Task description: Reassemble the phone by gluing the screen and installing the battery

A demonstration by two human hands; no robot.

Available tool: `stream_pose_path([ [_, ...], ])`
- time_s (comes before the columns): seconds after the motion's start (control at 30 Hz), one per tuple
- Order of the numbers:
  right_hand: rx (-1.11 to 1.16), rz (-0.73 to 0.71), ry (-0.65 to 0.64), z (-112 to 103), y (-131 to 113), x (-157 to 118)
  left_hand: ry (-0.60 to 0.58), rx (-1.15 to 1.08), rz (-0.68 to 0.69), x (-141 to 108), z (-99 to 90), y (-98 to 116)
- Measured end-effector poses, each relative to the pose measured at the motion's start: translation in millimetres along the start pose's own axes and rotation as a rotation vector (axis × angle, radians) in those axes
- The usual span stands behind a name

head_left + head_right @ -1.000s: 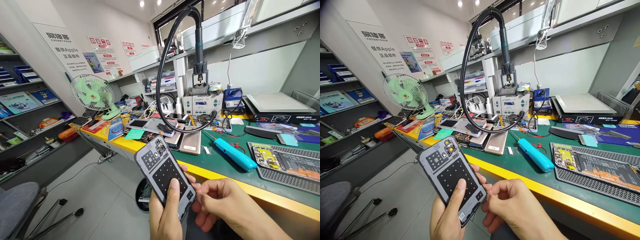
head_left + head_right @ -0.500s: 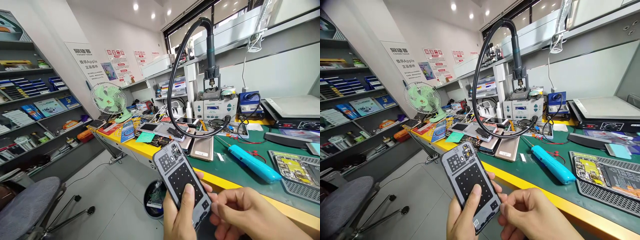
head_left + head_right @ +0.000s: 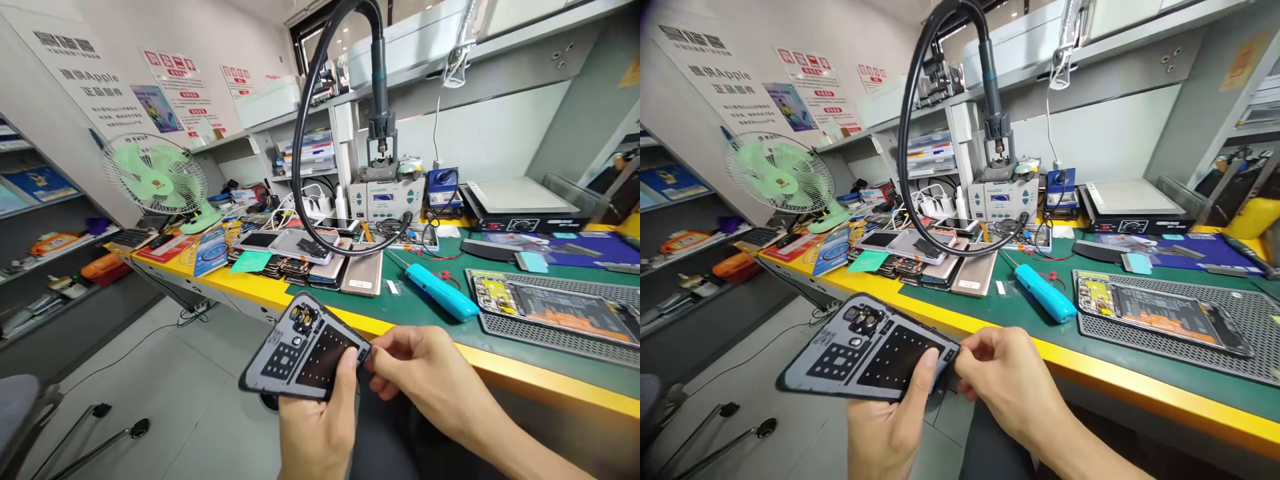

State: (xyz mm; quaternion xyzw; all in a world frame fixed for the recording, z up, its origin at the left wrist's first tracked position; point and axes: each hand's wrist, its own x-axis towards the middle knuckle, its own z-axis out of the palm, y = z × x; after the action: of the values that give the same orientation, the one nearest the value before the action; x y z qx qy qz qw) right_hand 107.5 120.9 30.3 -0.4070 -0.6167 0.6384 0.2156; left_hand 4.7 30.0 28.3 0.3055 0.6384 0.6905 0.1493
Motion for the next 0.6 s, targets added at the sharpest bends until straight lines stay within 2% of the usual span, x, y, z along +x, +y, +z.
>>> stream_pose_path([
  [0.1,-0.025,0.005,0.017,0.5,-0.7,-0.7,0.054,0.044,0.081,-0.8,1.7,1.7],
  [0.23,-0.044,-0.003,-0.021,-3.8,0.0,-2.5,0.013,0.043,0.089,-1.1,0.4,2.0],
  [0.4,0.014,0.015,-0.136,-12.6,-2.0,-1.3,0.000,0.034,0.026,0.2,-3.6,4.2],
  [0.6,0.119,0.010,-0.341,-23.0,-3.2,0.6,-0.043,0.038,-0.084,3.2,-9.4,12.1],
])
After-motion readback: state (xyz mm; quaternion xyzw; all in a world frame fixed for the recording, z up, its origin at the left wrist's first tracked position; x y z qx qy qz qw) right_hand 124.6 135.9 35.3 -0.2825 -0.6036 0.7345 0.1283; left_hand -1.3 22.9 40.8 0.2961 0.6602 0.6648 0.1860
